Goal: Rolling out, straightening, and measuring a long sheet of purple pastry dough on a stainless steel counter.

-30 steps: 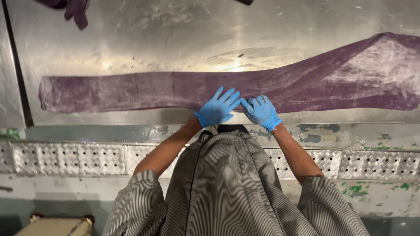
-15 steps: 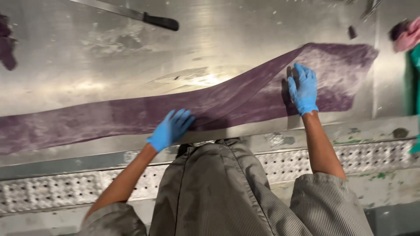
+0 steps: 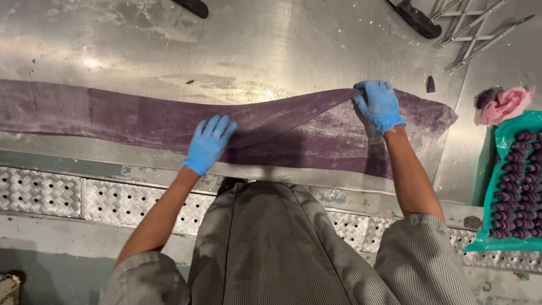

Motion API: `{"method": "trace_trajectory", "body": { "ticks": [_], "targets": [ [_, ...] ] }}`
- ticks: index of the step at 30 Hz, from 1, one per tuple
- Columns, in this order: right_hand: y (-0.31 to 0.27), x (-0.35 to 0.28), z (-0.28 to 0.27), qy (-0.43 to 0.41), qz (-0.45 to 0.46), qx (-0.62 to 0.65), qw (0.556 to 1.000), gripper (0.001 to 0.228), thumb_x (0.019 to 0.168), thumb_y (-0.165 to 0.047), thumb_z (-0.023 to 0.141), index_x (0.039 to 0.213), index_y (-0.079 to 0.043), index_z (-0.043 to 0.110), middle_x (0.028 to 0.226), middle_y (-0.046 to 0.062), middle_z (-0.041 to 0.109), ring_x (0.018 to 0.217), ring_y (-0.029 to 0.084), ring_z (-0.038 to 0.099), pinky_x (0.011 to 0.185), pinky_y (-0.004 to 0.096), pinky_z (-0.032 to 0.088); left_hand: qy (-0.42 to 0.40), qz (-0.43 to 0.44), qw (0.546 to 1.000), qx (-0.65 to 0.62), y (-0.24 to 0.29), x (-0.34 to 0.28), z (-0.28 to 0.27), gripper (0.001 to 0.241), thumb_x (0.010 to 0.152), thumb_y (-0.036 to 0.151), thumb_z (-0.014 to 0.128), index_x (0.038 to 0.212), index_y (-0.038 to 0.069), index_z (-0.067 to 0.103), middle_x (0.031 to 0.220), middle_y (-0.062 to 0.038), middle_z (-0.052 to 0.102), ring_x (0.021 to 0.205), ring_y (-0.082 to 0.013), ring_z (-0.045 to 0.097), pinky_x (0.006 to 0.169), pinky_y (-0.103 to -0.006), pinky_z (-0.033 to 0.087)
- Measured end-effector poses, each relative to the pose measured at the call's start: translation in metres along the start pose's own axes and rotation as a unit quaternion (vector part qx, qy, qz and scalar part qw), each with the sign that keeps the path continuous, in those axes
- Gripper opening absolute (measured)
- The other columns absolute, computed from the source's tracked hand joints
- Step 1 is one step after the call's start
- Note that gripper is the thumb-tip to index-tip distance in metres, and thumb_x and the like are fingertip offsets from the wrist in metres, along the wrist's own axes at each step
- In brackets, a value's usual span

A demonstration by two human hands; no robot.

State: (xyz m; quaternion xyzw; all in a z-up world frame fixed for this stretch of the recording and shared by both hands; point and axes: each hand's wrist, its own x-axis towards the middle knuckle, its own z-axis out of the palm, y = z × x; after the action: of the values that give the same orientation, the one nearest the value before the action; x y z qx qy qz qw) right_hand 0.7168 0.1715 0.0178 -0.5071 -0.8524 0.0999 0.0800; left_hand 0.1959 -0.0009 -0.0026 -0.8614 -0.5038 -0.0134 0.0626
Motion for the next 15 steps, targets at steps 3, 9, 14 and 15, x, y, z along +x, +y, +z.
{"method": "trace_trajectory", "body": {
  "ticks": [3, 9, 14, 15],
  "targets": [
    [-0.003, -0.019, -0.002, -0.013, -0.039, -0.029, 0.999, 0.043, 0.091, -0.021, 0.078, 0.131, -0.014, 0.064, 0.104, 0.010, 0.068, 0.099, 0.031, 0.063, 0.093, 0.045, 0.047, 0.057, -0.006, 0.996, -0.070, 0.008, 0.006, 0.009, 0.055, 0.092, 0.017, 0.063, 0.146, 0.016, 0.054, 0.150, -0.011, 0.053, 0.135, -0.0326, 0.052, 0.110, -0.0546, 0.043],
    [-0.017, -0.125, 0.016, -0.012, -0.101, -0.141, 0.985, 0.078, 0.082, -0.020, 0.081, 0.153, -0.017, 0.051, 0.082, 0.008, 0.056, 0.079, 0.028, 0.059, 0.073, 0.043, 0.051, 0.021, 0.082, 0.986, -0.142, -0.026, -0.050, 0.029, 0.064, 0.089, 0.009, 0.068, 0.152, 0.015, 0.055, 0.163, -0.009, 0.048, 0.150, -0.0261, 0.046, 0.128, -0.0476, 0.038],
    [-0.037, -0.171, 0.044, -0.056, -0.047, -0.168, 0.983, 0.084, 0.071, -0.029, 0.082, 0.149, -0.015, 0.051, 0.088, 0.006, 0.057, 0.087, 0.026, 0.059, 0.082, 0.043, 0.048, -0.015, 0.111, 0.988, -0.110, -0.021, -0.051, 0.017, 0.076, 0.081, 0.022, 0.072, 0.153, 0.016, 0.046, 0.160, -0.013, 0.041, 0.145, -0.0330, 0.043, 0.120, -0.0552, 0.036],
    [-0.040, -0.171, 0.044, -0.055, -0.045, -0.166, 0.984, 0.084, 0.071, -0.029, 0.082, 0.149, -0.015, 0.051, 0.088, 0.006, 0.057, 0.087, 0.026, 0.059, 0.082, 0.043, 0.048, -0.017, 0.113, 0.988, -0.108, -0.018, -0.046, 0.009, 0.076, 0.081, 0.022, 0.072, 0.153, 0.016, 0.046, 0.160, -0.013, 0.041, 0.145, -0.0330, 0.043, 0.120, -0.0552, 0.036]
  ]
}}
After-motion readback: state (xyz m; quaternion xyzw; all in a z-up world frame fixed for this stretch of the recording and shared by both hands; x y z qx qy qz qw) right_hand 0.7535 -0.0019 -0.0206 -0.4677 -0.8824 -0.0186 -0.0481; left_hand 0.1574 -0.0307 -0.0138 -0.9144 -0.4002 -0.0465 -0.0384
